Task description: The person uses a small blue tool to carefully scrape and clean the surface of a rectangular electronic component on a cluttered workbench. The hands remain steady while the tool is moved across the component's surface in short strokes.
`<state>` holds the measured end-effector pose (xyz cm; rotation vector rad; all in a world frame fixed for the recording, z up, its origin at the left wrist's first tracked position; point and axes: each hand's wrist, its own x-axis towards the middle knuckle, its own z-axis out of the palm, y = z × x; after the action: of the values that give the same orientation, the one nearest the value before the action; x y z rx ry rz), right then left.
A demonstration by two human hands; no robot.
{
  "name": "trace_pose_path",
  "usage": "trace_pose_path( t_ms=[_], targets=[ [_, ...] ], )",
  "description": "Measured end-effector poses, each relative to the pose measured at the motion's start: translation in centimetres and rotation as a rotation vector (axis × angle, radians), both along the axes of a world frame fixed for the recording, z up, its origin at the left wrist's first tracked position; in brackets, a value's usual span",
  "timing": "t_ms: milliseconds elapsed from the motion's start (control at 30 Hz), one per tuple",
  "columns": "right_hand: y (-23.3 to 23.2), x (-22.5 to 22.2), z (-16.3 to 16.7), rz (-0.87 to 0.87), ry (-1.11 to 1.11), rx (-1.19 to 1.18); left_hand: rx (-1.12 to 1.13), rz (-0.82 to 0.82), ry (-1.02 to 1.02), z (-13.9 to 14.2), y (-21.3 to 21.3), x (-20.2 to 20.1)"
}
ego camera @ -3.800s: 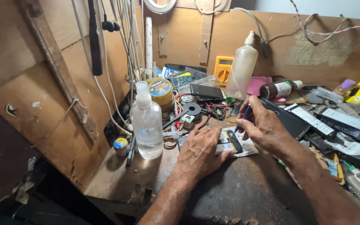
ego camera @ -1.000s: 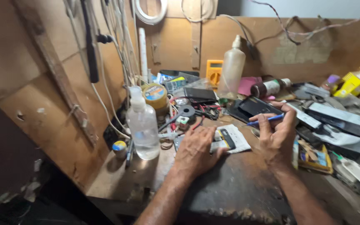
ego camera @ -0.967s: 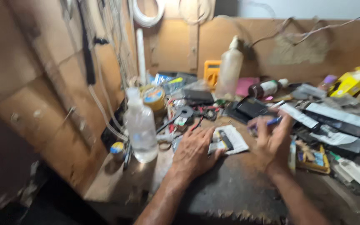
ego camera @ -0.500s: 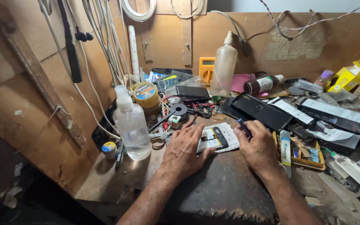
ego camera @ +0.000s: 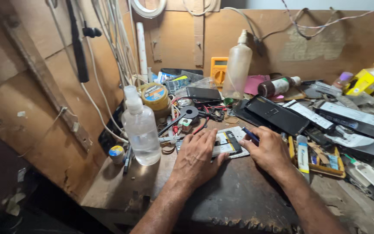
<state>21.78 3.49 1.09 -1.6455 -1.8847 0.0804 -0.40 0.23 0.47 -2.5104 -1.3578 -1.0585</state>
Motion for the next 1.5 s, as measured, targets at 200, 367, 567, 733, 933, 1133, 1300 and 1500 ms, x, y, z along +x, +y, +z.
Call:
trace_pose_path(
  t_ms=[200,367,567,733,933,1133,1300,1500],
  targets=[
    [0.4,0.0,0.0,-0.031,-0.051,-0.065,-0.005,0.013,-0.001,0.3,-0.2,0.1],
    [0.8,0.2,-0.5,-0.03,-0.036,-0.071,-0.006,0.016,-0.004,0.4,-0.2,0.1],
    [0.1,0.5,-0.9,-0.032,0.04,-0.014,0.007,0.007,-0.012,0.2,-0.1,0.2],
    [-0.4,0.2,-0.5,0.039,0.136,0.047,-0.009,0.009,-0.018,0.2,0.0,0.3],
    [-0.3,-0.8,0.1,0.112,0.134,0.061,-0.003,0.007,-0.019,0.2,-0.1,0.3],
    [-0.5,-1.1,0.1,0.143,0.032,0.015,0.002,-0.007,-0.05,0.2,-0.2,0.3],
    [-0.2,-1.3,0.1,0.189,-0.015,0.02,0.01,0.003,-0.034,0.3,-0.3,0.4],
    [-0.3,-1.4,0.3,0.195,0.016,-0.022,0.004,0.008,-0.017,0.3,-0.3,0.5]
  ],
)
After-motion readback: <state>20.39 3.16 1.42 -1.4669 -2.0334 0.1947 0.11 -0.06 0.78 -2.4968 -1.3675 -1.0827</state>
